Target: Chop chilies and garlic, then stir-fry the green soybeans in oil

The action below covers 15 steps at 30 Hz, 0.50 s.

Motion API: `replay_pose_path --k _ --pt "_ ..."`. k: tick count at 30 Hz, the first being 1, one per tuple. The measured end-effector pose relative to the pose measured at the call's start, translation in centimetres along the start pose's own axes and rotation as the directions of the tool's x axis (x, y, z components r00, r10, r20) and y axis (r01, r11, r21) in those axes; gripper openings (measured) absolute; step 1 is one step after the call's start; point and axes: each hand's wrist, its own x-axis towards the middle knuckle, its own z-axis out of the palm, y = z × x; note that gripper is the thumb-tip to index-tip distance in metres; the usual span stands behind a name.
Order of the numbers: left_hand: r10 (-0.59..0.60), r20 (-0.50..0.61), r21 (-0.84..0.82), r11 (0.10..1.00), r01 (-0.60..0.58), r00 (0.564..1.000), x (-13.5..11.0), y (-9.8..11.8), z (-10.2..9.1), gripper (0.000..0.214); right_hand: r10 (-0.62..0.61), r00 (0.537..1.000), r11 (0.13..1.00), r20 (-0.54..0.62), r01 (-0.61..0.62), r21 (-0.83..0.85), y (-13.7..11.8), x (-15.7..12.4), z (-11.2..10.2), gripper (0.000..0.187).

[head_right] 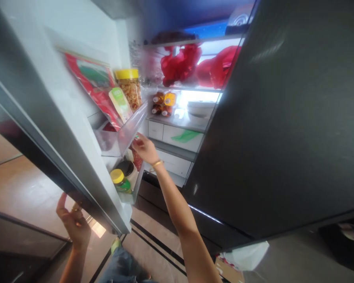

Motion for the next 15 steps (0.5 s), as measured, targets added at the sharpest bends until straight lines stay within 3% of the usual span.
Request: replay_pose_path --k 2,4,5,7,8,9,10,12,13,15 --pt "0.015 0.041 -0.014 1.000 -0.015 0.999 -1.3 -0.2 0.0 0.079 0.055 0.996 0.998 -0.063 -0.054 0.015 -0.6 -3.2 -2.7 0.036" --pt "-0.006 0.126 -0.040 0.999 0.011 0.992 -2.6 -0.8 0.0 0.085 0.072 0.964 0.996 -0.255 -0.081 -0.024 -1.8 -7.5 -5.3 0.030" --pt "-0.006 0.194 -0.053 0.998 0.017 0.981 -3.3 -1.1 0.1 0.087 0.055 0.918 0.995 -0.393 -0.081 -0.051 -2.5 -9.8 -6.4 0.026" --pt "0.064 0.395 -0.098 0.995 -0.028 0.916 -4.4 -1.7 0.8 0.084 -0.090 0.762 0.989 -0.641 -0.005 -0.145 -4.2 -14.1 -7.7 0.017" --pt "0.137 0.509 -0.138 0.987 -0.077 0.850 -4.7 -1.9 1.5 0.080 -0.194 0.682 0.976 -0.705 0.062 -0.208 -5.0 -15.8 -8.0 0.015" --pt "0.226 0.610 -0.192 0.972 -0.135 0.760 -5.0 -2.1 2.4 0.075 -0.292 0.665 0.951 -0.687 0.121 -0.286 -5.7 -17.1 -8.0 0.016" --pt "0.315 0.690 -0.247 0.949 -0.198 0.651 -5.1 -2.2 3.6 0.072 -0.380 0.685 0.912 -0.622 0.167 -0.374 -6.3 -17.8 -7.9 0.018" --pt "0.439 0.787 -0.316 0.891 -0.327 0.435 -5.4 -2.6 6.5 0.070 -0.485 0.793 0.801 -0.369 0.233 -0.552 -6.6 -18.0 -7.3 0.022" --pt "0.459 0.819 -0.320 0.864 -0.388 0.345 -5.7 -2.9 8.2 0.070 -0.488 0.839 0.733 -0.242 0.244 -0.635 -6.3 -17.5 -7.0 0.025" --pt "0.419 0.882 -0.287 0.841 -0.459 0.215 -6.5 -3.7 11.8 0.070 -0.452 0.884 0.592 -0.117 0.199 -0.781 -5.0 -16.1 -6.7 0.030"
